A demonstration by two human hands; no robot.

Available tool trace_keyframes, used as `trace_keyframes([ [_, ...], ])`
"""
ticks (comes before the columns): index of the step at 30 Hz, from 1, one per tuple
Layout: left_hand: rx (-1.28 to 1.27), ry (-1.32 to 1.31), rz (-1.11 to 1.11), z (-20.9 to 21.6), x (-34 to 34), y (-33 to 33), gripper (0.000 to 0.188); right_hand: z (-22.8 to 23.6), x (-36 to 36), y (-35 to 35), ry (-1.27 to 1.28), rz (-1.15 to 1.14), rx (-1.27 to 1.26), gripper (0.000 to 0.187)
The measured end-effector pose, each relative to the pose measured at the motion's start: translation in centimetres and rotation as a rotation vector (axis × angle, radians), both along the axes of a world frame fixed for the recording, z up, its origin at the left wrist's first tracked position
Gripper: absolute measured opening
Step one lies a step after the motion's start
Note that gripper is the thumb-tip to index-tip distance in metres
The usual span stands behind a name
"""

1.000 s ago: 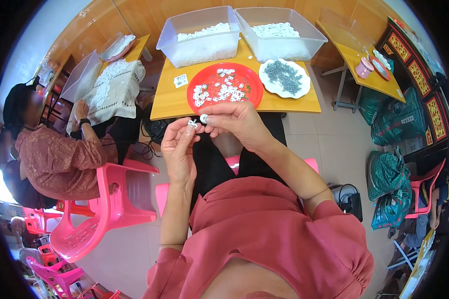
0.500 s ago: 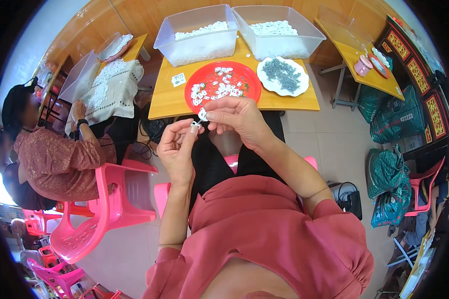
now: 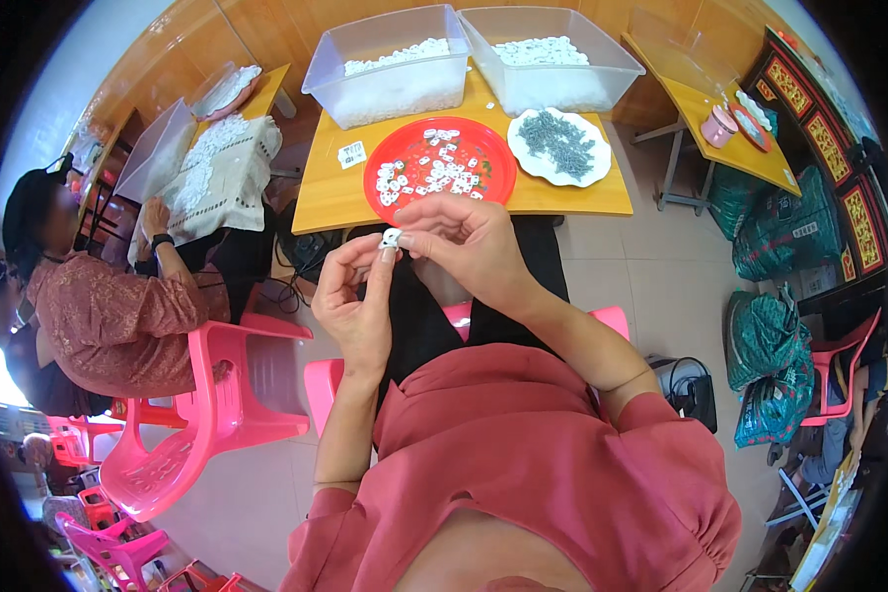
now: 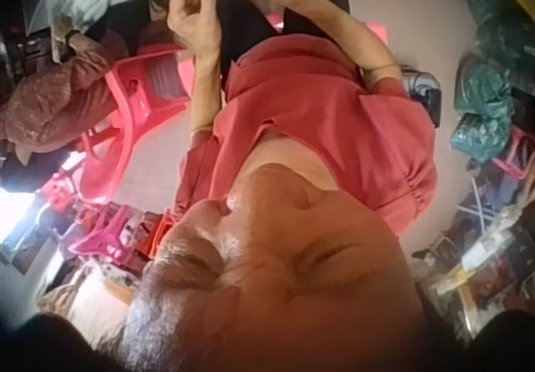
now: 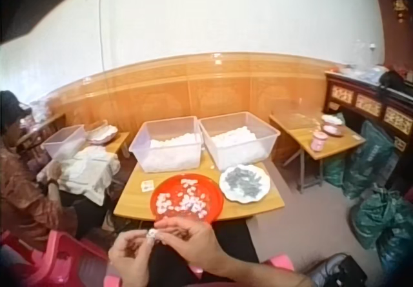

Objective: Assembling small white plastic components by hand.

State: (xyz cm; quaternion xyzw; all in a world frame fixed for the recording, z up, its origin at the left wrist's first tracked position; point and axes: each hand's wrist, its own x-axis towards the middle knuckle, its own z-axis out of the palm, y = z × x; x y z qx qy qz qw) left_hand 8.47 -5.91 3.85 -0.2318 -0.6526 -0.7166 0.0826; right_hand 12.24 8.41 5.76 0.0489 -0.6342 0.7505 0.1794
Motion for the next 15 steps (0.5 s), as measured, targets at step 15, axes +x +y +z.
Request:
trace_keyframes([
  [15,0.062,0.095,-0.366,-0.6,-2.0,-0.7,0.035,0.8,0.6,1.0,-0.036,0.244,-0.180,0.018],
])
